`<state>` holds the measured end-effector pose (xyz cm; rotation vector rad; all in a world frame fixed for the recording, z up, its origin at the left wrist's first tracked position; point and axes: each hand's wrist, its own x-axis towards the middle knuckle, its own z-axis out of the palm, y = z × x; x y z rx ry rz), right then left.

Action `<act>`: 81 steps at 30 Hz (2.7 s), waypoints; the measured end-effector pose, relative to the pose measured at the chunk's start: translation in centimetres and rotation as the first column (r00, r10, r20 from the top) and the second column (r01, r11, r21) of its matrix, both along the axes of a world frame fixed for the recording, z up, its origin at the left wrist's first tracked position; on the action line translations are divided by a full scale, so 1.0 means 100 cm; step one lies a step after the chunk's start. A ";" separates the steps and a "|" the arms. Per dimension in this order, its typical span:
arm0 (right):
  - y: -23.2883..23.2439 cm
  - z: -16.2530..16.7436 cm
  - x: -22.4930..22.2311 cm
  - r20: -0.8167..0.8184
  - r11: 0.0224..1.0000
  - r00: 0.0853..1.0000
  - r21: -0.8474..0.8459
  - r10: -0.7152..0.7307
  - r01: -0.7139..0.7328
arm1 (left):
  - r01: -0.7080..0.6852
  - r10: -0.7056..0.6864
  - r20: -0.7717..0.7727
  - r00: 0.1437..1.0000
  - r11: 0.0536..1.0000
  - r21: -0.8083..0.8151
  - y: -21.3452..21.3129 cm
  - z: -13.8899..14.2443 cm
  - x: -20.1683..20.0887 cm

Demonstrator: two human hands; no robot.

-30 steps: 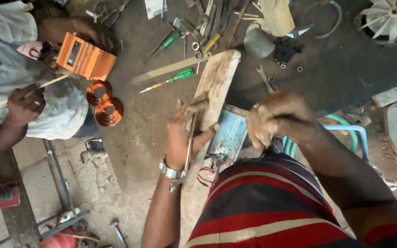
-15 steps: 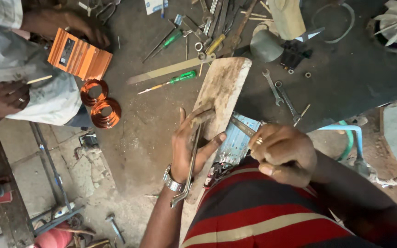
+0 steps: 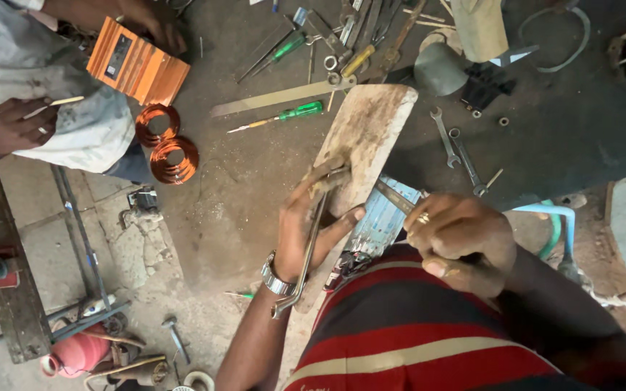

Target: The person uses two wrenches to loosen and remove bolts from a light-blue electrical component mounted on a wooden board. They then remove the board and place the component on the workbench.

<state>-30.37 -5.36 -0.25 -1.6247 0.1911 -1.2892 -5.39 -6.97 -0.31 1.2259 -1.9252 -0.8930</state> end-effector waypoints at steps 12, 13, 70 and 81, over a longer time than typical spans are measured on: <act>-0.002 -0.001 0.009 0.204 0.999 0.979 0.039 0.021 -0.030 | 0.233 -0.304 -0.194 0.933 0.919 -0.317 0.032 -0.025 0.051; -0.003 0.000 0.008 0.181 0.998 0.983 0.053 0.029 -0.039 | 0.256 -0.324 -0.210 0.922 0.920 -0.297 0.036 -0.020 0.053; -0.013 0.047 0.032 -0.634 0.856 0.713 -0.153 0.299 -0.495 | 0.388 -0.504 -0.524 0.687 0.864 -0.322 0.067 -0.010 0.049; 0.010 0.017 0.054 -0.392 0.881 0.919 -0.422 0.035 -0.214 | -0.034 -0.282 -0.700 0.656 0.916 -0.400 0.077 -0.013 0.010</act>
